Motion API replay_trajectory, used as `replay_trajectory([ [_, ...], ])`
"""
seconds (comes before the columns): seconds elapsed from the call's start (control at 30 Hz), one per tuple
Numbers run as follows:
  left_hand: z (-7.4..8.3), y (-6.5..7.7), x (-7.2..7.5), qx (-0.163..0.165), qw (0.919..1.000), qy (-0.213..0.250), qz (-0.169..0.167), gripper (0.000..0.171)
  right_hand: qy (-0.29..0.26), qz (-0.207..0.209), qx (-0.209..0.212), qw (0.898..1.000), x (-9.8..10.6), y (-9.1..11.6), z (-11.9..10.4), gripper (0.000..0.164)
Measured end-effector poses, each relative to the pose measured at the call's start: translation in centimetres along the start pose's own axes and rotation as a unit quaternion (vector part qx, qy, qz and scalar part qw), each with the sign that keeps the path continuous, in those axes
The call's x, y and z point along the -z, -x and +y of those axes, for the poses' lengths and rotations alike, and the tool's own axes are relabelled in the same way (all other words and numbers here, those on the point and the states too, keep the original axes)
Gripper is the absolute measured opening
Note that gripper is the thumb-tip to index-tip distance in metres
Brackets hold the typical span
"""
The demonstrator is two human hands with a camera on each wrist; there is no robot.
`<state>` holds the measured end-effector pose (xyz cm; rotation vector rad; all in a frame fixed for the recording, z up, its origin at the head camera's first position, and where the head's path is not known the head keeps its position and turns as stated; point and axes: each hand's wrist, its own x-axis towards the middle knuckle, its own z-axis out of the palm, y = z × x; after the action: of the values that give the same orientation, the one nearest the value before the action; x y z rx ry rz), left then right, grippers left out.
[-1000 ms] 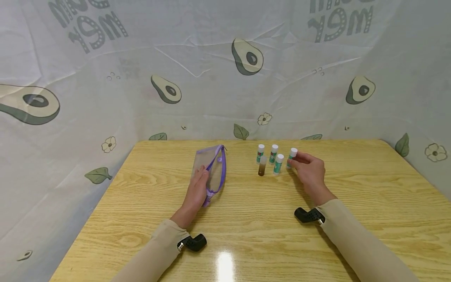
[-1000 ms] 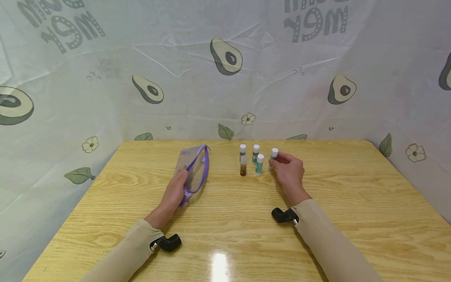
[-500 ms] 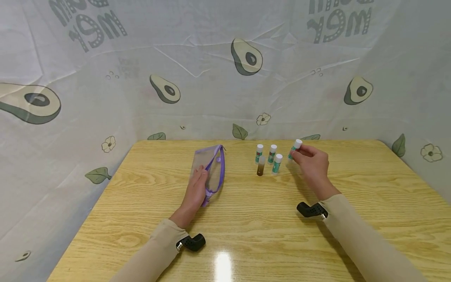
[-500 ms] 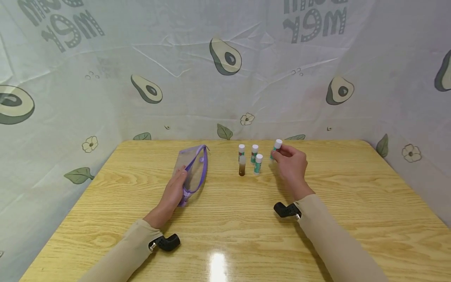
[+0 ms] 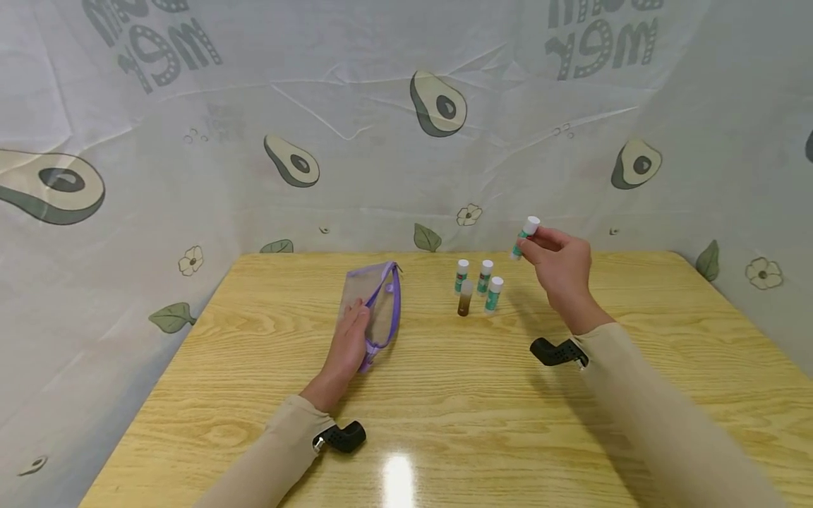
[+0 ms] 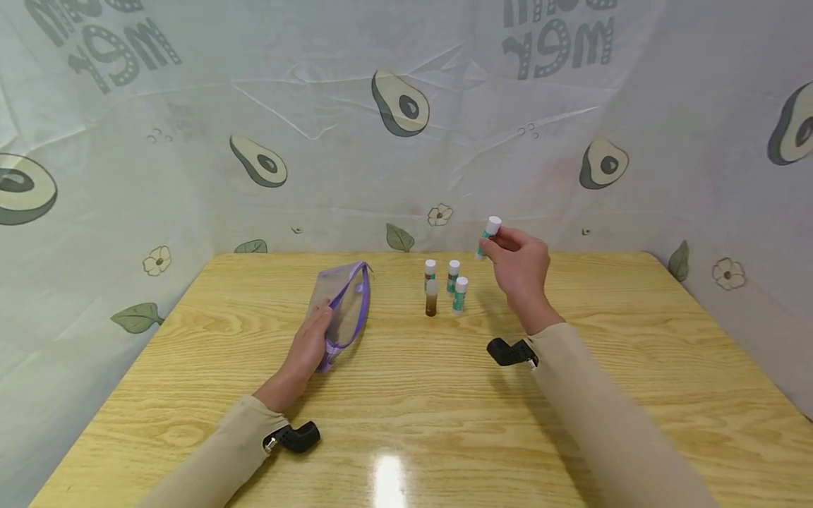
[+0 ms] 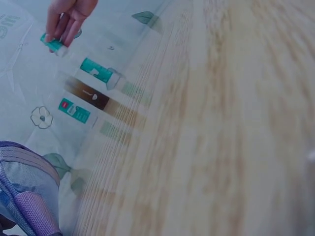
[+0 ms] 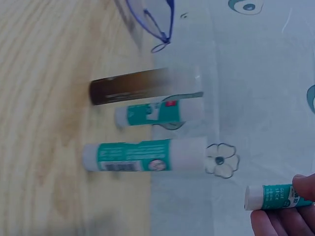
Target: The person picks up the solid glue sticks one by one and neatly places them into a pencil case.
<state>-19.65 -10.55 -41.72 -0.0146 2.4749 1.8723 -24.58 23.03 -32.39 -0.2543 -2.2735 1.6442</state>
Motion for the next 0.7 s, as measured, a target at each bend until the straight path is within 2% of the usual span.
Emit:
replay_trajectory([
  [0.23,-0.2,0.1,0.3,0.01,0.9999,-0.002,-0.003,0.061,-0.012,-0.005,0.023,1.0,-1.1,-0.5,-2.7,0.049],
  [0.43,-0.2,-0.1,0.4,0.003,1.0,0.004,-0.006,0.062,-0.009,-0.012,0.04,0.999,-2.4,-0.5,-4.8,0.048],
  [0.7,-0.2,0.0,0.2,0.0,1.0,0.002,-0.003,0.061,-0.012,-0.027,0.053,0.998,-4.2,-0.1,-6.0,0.047],
])
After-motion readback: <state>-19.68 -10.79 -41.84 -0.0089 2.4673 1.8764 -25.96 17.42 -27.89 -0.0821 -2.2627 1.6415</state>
